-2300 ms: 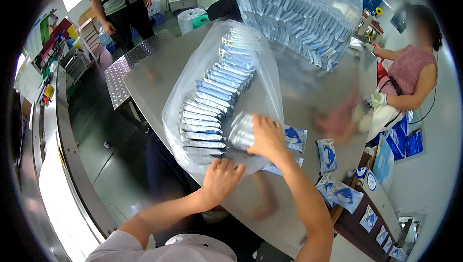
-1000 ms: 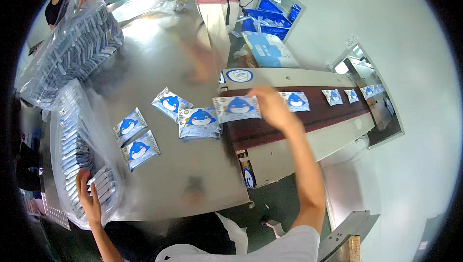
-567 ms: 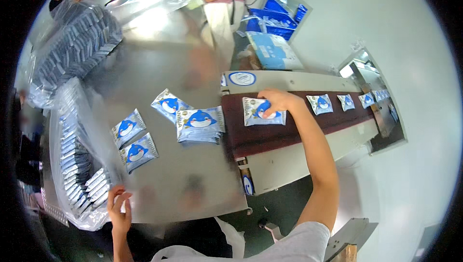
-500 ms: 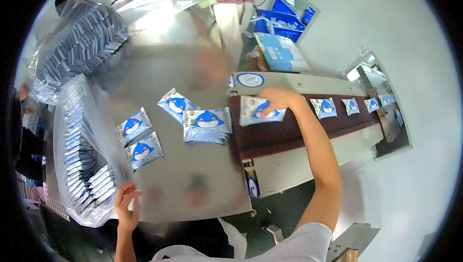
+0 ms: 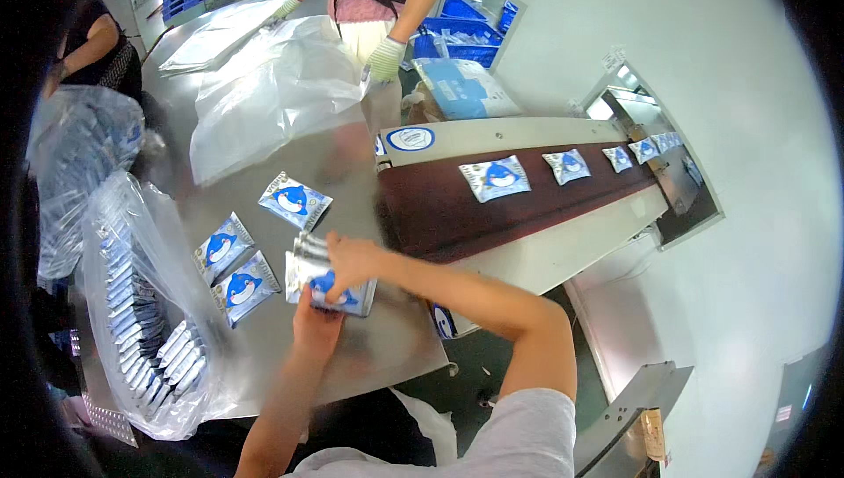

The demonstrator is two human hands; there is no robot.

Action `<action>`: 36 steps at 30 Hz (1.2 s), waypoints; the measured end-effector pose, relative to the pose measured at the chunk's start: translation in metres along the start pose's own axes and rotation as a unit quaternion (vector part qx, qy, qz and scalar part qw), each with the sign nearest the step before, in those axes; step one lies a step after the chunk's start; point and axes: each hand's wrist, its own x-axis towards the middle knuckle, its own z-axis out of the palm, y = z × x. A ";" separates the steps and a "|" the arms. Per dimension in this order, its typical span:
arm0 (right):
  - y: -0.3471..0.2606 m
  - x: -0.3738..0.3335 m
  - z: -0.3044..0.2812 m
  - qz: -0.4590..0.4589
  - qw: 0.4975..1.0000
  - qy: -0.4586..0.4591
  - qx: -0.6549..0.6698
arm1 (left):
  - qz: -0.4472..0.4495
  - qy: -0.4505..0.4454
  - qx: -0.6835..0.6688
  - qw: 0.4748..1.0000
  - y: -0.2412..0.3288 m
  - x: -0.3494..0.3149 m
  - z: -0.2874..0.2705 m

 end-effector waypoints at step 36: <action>-0.293 0.192 0.081 -0.372 0.849 0.242 -0.287 | 0.395 0.219 0.801 0.393 0.208 -0.140 -0.084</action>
